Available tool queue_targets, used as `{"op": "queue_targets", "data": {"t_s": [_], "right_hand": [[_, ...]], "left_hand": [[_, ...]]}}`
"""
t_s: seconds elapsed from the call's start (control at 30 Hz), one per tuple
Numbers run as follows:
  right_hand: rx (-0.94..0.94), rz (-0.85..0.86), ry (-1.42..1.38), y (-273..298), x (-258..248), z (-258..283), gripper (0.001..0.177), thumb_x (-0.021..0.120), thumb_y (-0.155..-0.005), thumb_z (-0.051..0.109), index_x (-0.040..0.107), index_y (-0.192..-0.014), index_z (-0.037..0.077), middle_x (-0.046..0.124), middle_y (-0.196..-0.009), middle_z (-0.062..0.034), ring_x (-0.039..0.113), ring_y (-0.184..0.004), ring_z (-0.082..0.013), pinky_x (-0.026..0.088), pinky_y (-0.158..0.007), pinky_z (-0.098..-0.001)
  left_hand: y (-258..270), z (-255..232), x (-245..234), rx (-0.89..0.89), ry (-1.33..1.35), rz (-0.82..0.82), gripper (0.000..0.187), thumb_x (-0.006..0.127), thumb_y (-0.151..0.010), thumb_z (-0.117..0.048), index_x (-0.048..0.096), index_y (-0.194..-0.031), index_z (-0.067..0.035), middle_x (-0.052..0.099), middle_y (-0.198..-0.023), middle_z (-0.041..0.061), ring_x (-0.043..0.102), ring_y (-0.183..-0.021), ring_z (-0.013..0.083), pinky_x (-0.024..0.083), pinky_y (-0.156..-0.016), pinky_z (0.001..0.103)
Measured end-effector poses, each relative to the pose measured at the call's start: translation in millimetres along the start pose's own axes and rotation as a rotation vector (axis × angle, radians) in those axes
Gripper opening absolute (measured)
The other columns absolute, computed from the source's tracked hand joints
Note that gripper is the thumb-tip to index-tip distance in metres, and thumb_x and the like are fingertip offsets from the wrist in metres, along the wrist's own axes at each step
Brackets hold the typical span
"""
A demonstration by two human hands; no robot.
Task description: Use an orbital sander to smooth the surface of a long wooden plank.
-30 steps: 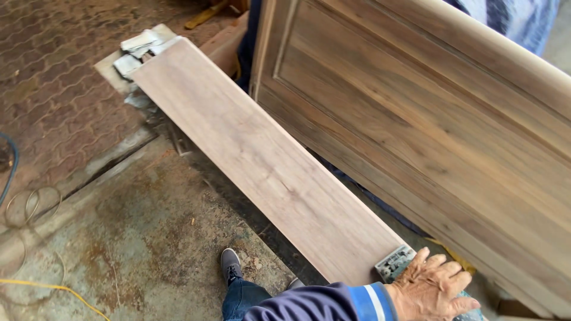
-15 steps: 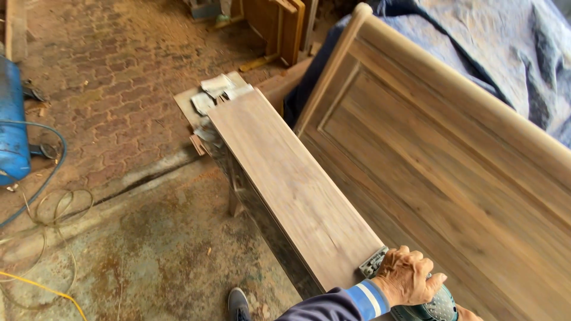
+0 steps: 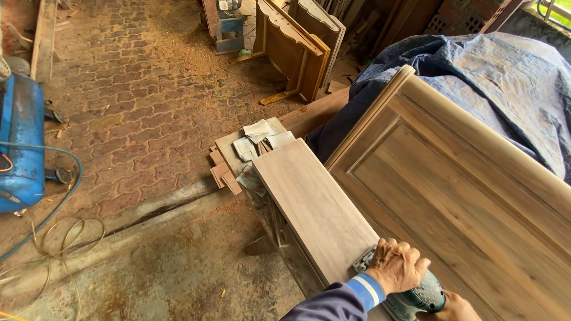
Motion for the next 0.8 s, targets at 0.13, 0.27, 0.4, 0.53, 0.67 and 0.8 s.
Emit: {"op": "queue_targets", "data": {"t_s": [0.13, 0.27, 0.4, 0.53, 0.67, 0.8], "right_hand": [[0.103, -0.029, 0.083, 17.2, -33.8, 115.0, 0.063, 0.097, -0.061, 0.032, 0.076, -0.119, 0.017, 0.081, -0.104, -0.0065, 0.076, -0.101, -0.0202, 0.062, -0.097, -0.0348], [0.104, -0.015, 0.086, 22.1, -46.0, 187.8, 0.057, 0.094, -0.064, 0.036, 0.077, -0.116, 0.018, 0.085, -0.097, -0.0054, 0.080, -0.096, -0.0203, 0.060, -0.092, -0.0351], [0.083, -0.077, 0.021, 24.6, -68.5, 273.5, 0.049, 0.089, -0.064, 0.035, 0.079, -0.107, 0.014, 0.081, -0.082, -0.0108, 0.080, -0.080, -0.0259, 0.064, -0.078, -0.0398], [-0.038, -0.182, 0.049, -5.7, -82.2, 331.8, 0.053, 0.091, -0.059, 0.035, 0.077, -0.105, 0.014, 0.082, -0.081, -0.0091, 0.079, -0.076, -0.0223, 0.061, -0.076, -0.0383], [-0.017, -0.146, 0.043, -38.6, -94.4, 380.9, 0.051, 0.090, -0.058, 0.035, 0.078, -0.103, 0.013, 0.083, -0.082, -0.0096, 0.080, -0.075, -0.0227, 0.061, -0.075, -0.0371], [-0.026, -0.148, 0.021, -60.5, -104.3, 434.4, 0.052, 0.088, -0.060, 0.035, 0.076, -0.104, 0.011, 0.081, -0.081, -0.0108, 0.079, -0.072, -0.0250, 0.063, -0.074, -0.0372]], "left_hand": [[-20.6, 31.2, -48.3, 0.009, -0.035, -0.049, 0.045, 0.051, -0.103, -0.043, 0.069, -0.084, -0.007, 0.072, -0.093, 0.021, 0.064, -0.095, 0.0420, 0.044, -0.089, 0.059], [-45.1, 64.0, -89.8, 0.015, -0.035, -0.039, 0.045, 0.051, -0.103, -0.042, 0.068, -0.080, -0.007, 0.072, -0.090, 0.021, 0.065, -0.091, 0.0412, 0.046, -0.085, 0.057], [-73.2, 103.2, -129.9, 0.039, -0.073, -0.062, 0.044, 0.050, -0.103, -0.039, 0.067, -0.077, -0.007, 0.071, -0.087, 0.019, 0.066, -0.085, 0.0394, 0.047, -0.080, 0.055], [-100.4, 136.5, -176.3, 0.077, -0.117, -0.144, 0.042, 0.049, -0.103, -0.037, 0.066, -0.077, -0.008, 0.071, -0.084, 0.018, 0.065, -0.082, 0.0388, 0.047, -0.078, 0.055], [-138.3, 177.1, -212.0, 0.083, -0.129, -0.154, 0.043, 0.048, -0.102, -0.037, 0.065, -0.074, -0.009, 0.070, -0.081, 0.016, 0.064, -0.079, 0.0361, 0.047, -0.075, 0.053], [-162.3, 214.8, -241.5, 0.091, -0.144, -0.110, 0.044, 0.047, -0.103, -0.036, 0.065, -0.073, -0.010, 0.067, -0.074, 0.014, 0.062, -0.072, 0.0309, 0.046, -0.073, 0.050]]}}
Point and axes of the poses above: each hand's wrist, its own y-axis away from the middle knuckle, its own x-axis out of the palm, z = x × y, the point moved 7 cm from there along -y, towards the middle knuckle
